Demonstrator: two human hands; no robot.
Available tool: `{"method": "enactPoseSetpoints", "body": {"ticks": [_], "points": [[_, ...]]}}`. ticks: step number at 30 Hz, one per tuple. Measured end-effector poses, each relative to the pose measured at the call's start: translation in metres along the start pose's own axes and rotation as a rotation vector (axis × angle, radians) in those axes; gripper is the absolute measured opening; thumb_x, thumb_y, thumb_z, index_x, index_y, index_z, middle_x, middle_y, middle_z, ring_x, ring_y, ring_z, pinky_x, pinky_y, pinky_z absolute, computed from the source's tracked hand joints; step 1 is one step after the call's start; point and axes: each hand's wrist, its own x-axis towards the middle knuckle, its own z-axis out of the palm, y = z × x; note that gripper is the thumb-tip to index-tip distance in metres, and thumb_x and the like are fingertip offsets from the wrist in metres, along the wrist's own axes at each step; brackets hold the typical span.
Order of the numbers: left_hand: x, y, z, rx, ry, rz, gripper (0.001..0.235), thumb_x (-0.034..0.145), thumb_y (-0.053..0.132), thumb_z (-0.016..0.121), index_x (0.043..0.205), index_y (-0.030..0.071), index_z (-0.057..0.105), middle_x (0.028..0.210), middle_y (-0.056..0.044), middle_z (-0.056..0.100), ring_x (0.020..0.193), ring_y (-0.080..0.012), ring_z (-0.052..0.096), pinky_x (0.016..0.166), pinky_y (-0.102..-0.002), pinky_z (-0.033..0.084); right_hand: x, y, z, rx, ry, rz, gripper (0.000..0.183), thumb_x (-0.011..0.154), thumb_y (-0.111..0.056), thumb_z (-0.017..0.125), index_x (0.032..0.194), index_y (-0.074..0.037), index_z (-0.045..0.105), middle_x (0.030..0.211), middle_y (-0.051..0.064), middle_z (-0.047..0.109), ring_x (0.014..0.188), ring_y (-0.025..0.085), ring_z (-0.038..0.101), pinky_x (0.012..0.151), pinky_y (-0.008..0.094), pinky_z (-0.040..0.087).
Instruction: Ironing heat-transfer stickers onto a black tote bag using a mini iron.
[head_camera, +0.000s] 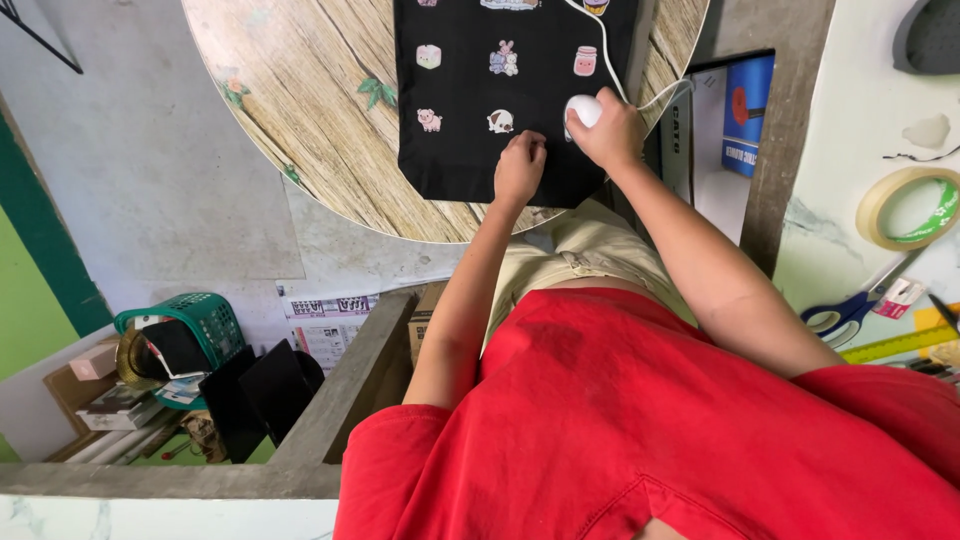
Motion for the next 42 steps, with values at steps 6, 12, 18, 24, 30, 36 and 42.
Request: {"method": "enactPoseSetpoints", "body": {"ticks": [6, 12, 18, 24, 30, 36, 42], "points": [[-0.005, -0.002, 0.003, -0.037, 0.020, -0.005, 0.019, 0.094, 0.021, 0.061, 0.107, 0.010, 0.071, 0.103, -0.013, 0.073, 0.090, -0.0331, 0.072, 0.078, -0.042, 0.057, 0.002, 0.001, -0.001, -0.010, -0.019, 0.019, 0.044, 0.083, -0.043, 0.086, 0.082, -0.006, 0.063, 0.076, 0.020, 0.072, 0.070, 0.041, 0.072, 0.059, 0.051, 0.056], [-0.011, 0.000, 0.005, -0.052, 0.024, 0.002, 0.019, 0.094, 0.021, 0.061, 0.107, 0.011, 0.071, 0.105, -0.012, 0.073, 0.091, -0.0337, 0.072, 0.078, -0.043, 0.057, -0.002, 0.007, 0.002, 0.102, 0.062, 0.125, 0.045, 0.082, -0.043, 0.087, 0.084, -0.003, 0.066, 0.078, 0.020, 0.073, 0.070, 0.036, 0.073, 0.062, 0.047, 0.057], [-0.012, 0.000, 0.001, -0.032, 0.009, -0.049, 0.020, 0.094, 0.021, 0.061, 0.107, 0.011, 0.071, 0.106, -0.011, 0.073, 0.090, -0.0333, 0.072, 0.076, -0.042, 0.056, -0.019, 0.012, -0.002, 0.193, 0.170, 0.249, 0.045, 0.083, -0.043, 0.085, 0.083, -0.001, 0.067, 0.080, 0.020, 0.073, 0.071, 0.033, 0.075, 0.064, 0.045, 0.058], [-0.011, 0.001, 0.002, -0.060, 0.020, -0.046, 0.020, 0.095, 0.022, 0.061, 0.107, 0.010, 0.072, 0.103, -0.013, 0.073, 0.090, -0.0333, 0.072, 0.077, -0.042, 0.057, -0.010, 0.008, 0.018, 0.196, 0.180, 0.301, 0.048, 0.084, -0.048, 0.082, 0.083, -0.003, 0.067, 0.077, 0.017, 0.074, 0.069, 0.032, 0.075, 0.063, 0.045, 0.058], [-0.011, 0.010, -0.004, -0.102, 0.039, -0.042, 0.020, 0.094, 0.021, 0.061, 0.107, 0.009, 0.072, 0.102, -0.015, 0.073, 0.089, -0.0339, 0.072, 0.077, -0.042, 0.056, -0.005, -0.019, 0.031, 0.136, 0.153, 0.321, 0.050, 0.083, -0.051, 0.080, 0.082, -0.003, 0.065, 0.077, 0.018, 0.074, 0.069, 0.036, 0.074, 0.059, 0.048, 0.057], [-0.003, 0.016, -0.005, -0.197, 0.058, 0.010, 0.020, 0.095, 0.018, 0.060, 0.107, 0.007, 0.071, 0.100, -0.016, 0.074, 0.088, -0.0325, 0.074, 0.078, -0.041, 0.057, -0.008, -0.024, 0.030, 0.100, 0.194, 0.268, 0.049, 0.086, -0.051, 0.078, 0.083, -0.004, 0.064, 0.079, 0.020, 0.074, 0.072, 0.039, 0.074, 0.062, 0.050, 0.057], [0.008, 0.019, 0.017, -0.159, -0.040, 0.182, 0.025, 0.098, 0.016, 0.058, 0.118, 0.004, 0.066, 0.111, -0.021, 0.072, 0.101, -0.0395, 0.069, 0.088, -0.046, 0.055, -0.007, -0.023, 0.031, 0.090, 0.179, 0.302, 0.050, 0.085, -0.052, 0.078, 0.083, -0.004, 0.063, 0.078, 0.019, 0.074, 0.072, 0.039, 0.074, 0.061, 0.050, 0.057]]}}
